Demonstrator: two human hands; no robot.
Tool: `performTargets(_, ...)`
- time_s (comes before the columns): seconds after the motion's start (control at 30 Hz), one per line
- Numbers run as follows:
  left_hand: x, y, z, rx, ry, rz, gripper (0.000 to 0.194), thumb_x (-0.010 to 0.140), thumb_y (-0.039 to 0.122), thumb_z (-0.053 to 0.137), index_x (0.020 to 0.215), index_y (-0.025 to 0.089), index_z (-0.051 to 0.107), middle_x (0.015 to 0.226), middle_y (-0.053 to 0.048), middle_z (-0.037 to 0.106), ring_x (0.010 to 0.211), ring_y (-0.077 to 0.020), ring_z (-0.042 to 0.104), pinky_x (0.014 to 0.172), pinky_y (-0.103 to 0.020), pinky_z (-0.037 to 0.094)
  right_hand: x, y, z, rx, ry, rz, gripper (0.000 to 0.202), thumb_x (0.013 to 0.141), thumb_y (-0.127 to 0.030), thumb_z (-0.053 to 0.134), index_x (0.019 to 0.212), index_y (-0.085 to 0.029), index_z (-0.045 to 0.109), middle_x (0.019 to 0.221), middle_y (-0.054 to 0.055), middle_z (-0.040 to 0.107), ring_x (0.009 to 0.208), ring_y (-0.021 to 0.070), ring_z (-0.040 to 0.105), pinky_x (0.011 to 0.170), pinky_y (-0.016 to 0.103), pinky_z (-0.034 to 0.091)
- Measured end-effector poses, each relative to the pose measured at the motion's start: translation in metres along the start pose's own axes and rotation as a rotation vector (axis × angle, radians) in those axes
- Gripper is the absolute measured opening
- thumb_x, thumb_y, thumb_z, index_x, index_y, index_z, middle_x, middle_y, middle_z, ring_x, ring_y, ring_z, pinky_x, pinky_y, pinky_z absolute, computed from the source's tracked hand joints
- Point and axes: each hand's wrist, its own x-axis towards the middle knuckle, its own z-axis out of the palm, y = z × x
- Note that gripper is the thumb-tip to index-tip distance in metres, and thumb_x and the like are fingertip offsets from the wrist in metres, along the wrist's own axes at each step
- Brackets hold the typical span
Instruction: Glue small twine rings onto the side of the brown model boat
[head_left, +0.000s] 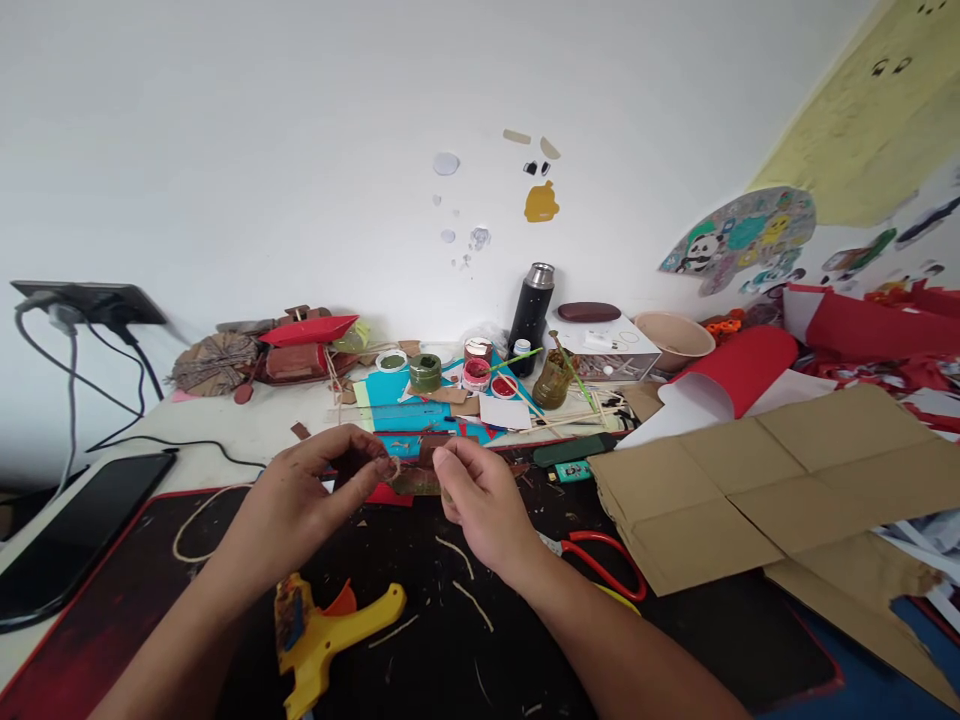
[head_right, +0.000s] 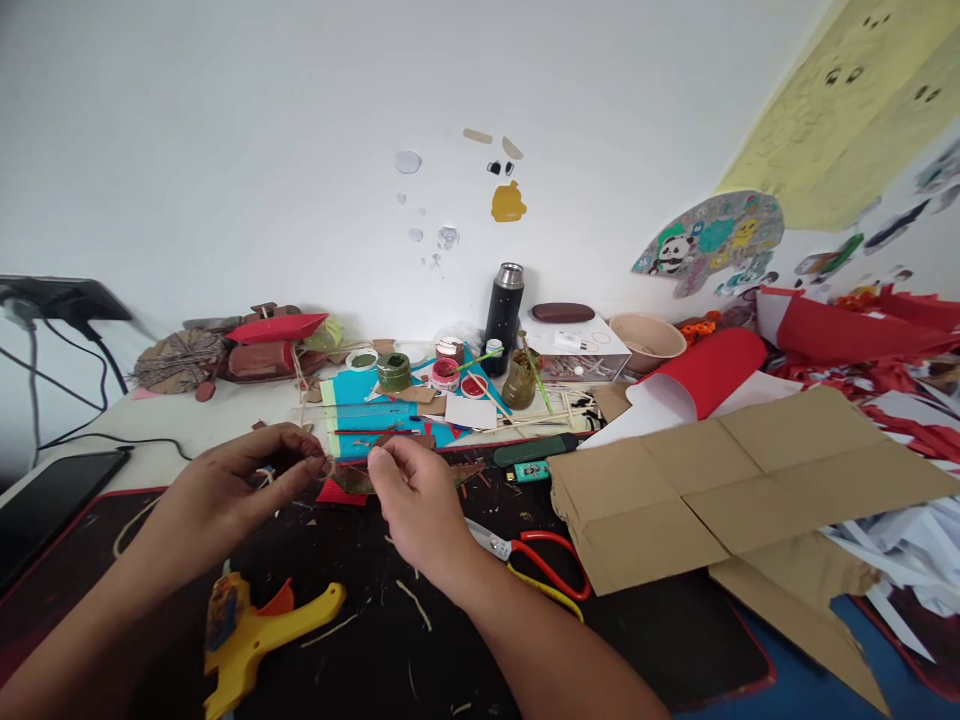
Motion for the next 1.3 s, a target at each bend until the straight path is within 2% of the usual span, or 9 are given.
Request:
performTargets(0.13, 0.000, 0.001, 0.000, -0.024, -0.011, 0.000, 0.036, 0.091, 0.061, 0.069, 0.083, 0.026, 0.076, 0.079, -0.002, 0.078, 0.074, -0.0217, 0.070, 0.069, -0.030, 0.056, -0.001, -0.004, 0.001, -0.080, -0.027, -0.007, 0.045, 0.101, -0.061, 0.068, 0.078, -0.024, 0.055, 0.065, -0.007, 0.038, 0.056, 0.0118, 0.031, 0.051, 0.027, 0.025)
performTargets(0.33, 0.000, -0.001, 0.001, -0.034, -0.026, 0.056, 0.034, 0.095, 0.058, 0.069, 0.084, 0.026, 0.076, 0.078, -0.001, 0.078, 0.071, -0.0211, 0.070, 0.066, -0.030, 0.057, -0.001, -0.012, 0.003, -0.203, 0.008, -0.054, 0.030, 0.096, -0.052, 0.074, 0.092, -0.023, 0.066, 0.074, -0.003, 0.056, 0.067, 0.0160, 0.049, 0.062, 0.029, 0.038)
performTargets(0.5, -0.002, -0.003, 0.005, 0.008, -0.046, 0.123, 0.031, 0.099, 0.052, 0.066, 0.087, 0.025, 0.076, 0.077, 0.001, 0.077, 0.069, -0.0183, 0.067, 0.064, -0.027, 0.053, -0.004, -0.011, 0.004, -0.275, 0.017, -0.086, 0.019, 0.097, -0.042, 0.074, 0.100, -0.024, 0.069, 0.073, -0.004, 0.058, 0.066, 0.0168, 0.054, 0.062, 0.030, 0.040)
performTargets(0.63, -0.002, -0.004, 0.008, 0.030, -0.048, 0.144, 0.031, 0.101, 0.052, 0.065, 0.088, 0.025, 0.076, 0.078, 0.001, 0.078, 0.068, -0.0176, 0.067, 0.063, -0.027, 0.052, -0.006, -0.009, 0.005, -0.322, 0.012, -0.104, 0.017, 0.097, -0.039, 0.074, 0.103, -0.024, 0.068, 0.076, -0.003, 0.063, 0.067, 0.0167, 0.059, 0.062, 0.029, 0.043)
performTargets(0.93, -0.003, -0.004, 0.007, 0.038, -0.070, 0.148, 0.032, 0.101, 0.052, 0.064, 0.090, 0.025, 0.077, 0.079, 0.001, 0.079, 0.069, -0.0181, 0.068, 0.064, -0.027, 0.053, -0.007, -0.006, 0.005, -0.489, 0.035, -0.175, 0.013, 0.097, -0.032, 0.071, 0.108, -0.025, 0.071, 0.073, -0.004, 0.064, 0.066, 0.0168, 0.060, 0.064, 0.031, 0.042)
performTargets(1.3, -0.004, -0.008, 0.007, 0.059, -0.098, 0.144, 0.034, 0.101, 0.053, 0.064, 0.092, 0.024, 0.080, 0.084, -0.001, 0.082, 0.073, -0.0195, 0.072, 0.065, -0.027, 0.054, -0.005, -0.001, 0.005, -0.485, 0.049, -0.200, 0.007, 0.098, -0.030, 0.068, 0.101, -0.025, 0.071, 0.071, -0.004, 0.064, 0.063, 0.0160, 0.059, 0.062, 0.030, 0.040)
